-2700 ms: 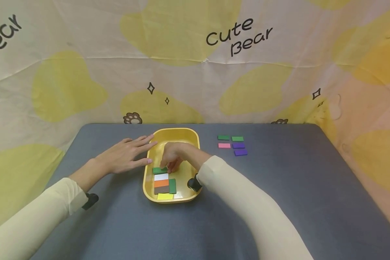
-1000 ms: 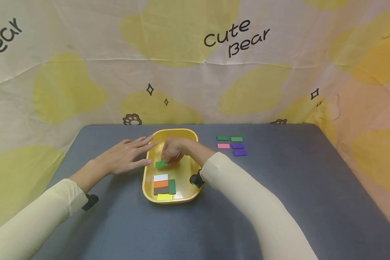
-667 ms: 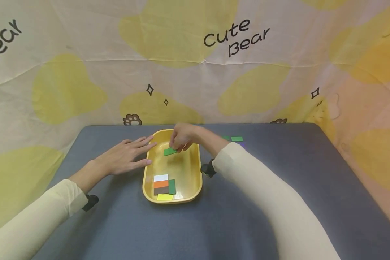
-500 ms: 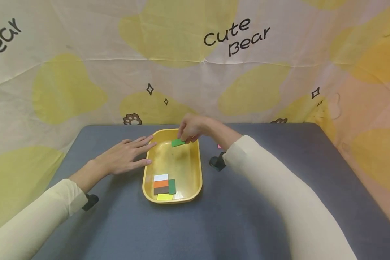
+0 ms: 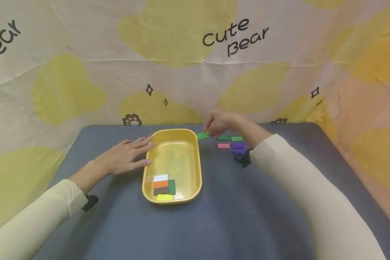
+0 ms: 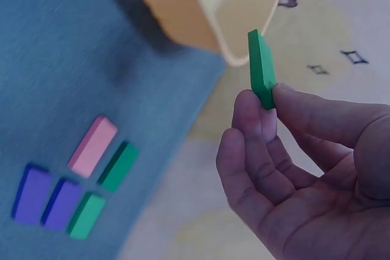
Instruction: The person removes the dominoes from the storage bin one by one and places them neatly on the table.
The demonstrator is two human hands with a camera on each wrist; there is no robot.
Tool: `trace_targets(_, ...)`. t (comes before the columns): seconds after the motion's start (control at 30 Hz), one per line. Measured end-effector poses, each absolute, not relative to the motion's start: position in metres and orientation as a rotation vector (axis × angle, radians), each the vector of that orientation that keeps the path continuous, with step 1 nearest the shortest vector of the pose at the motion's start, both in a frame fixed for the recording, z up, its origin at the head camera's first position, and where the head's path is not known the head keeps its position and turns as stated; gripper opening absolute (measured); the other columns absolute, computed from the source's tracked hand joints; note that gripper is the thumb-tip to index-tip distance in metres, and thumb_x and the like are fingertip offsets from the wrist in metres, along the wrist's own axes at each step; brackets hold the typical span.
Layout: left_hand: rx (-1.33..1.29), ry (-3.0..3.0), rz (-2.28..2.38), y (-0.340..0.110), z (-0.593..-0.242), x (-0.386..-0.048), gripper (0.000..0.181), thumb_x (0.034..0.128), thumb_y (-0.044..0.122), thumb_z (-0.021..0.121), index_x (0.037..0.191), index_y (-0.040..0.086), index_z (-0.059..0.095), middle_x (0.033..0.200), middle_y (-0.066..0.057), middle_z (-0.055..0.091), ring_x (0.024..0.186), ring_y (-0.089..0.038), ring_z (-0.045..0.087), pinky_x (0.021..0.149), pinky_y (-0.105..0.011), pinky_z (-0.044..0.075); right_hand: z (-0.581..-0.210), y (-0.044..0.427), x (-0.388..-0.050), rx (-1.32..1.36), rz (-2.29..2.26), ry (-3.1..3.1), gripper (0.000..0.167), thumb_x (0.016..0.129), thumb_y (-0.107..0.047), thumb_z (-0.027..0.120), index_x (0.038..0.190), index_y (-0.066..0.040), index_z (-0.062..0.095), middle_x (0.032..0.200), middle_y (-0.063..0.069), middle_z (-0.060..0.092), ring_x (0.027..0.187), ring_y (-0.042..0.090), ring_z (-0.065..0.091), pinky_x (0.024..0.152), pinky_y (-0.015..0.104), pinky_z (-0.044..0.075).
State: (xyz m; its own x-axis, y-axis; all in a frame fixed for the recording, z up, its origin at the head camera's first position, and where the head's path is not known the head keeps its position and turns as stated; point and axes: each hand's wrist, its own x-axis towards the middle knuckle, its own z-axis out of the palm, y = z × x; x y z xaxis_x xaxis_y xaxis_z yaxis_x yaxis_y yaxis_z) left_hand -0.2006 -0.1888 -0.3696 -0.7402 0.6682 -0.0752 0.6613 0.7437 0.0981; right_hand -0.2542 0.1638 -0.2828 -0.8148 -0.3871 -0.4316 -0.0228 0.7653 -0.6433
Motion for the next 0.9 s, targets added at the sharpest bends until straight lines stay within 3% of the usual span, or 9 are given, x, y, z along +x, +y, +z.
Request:
trace_targets(0.43,1.109,2.849,0.106,-0.189,-0.37,-0.2,0.073,0.1007,0.061,0.04,0.158,0.017,0.031,0.165,-0.007,0.02,0.148,-0.033,0.027,0.111,-0.061,0.028,-0.3,0.207,-0.249,-0.283,-0.85,2.398,0.024,0.095,-0.002,0.064,0.116,0.009,0.068,0.109,0.017,0.071,0.1,0.031,0.067,0.09,0.042,0.055)
trace_targets(0.9,1.106,2.85,0.104,-0.19,-0.371,-0.2,0.074,0.1003,0.062,0.04,0.158,0.017,0.031,0.165,-0.007,0.02,0.148,-0.033,0.027,0.111,-0.06,0.03,-0.345,0.231,-0.238,-0.275,-0.957,2.4,0.023,0.095,-0.003,0.065,0.112,0.012,0.069,0.104,0.019,0.071,0.087,0.02,0.068,0.081,0.038,0.057)
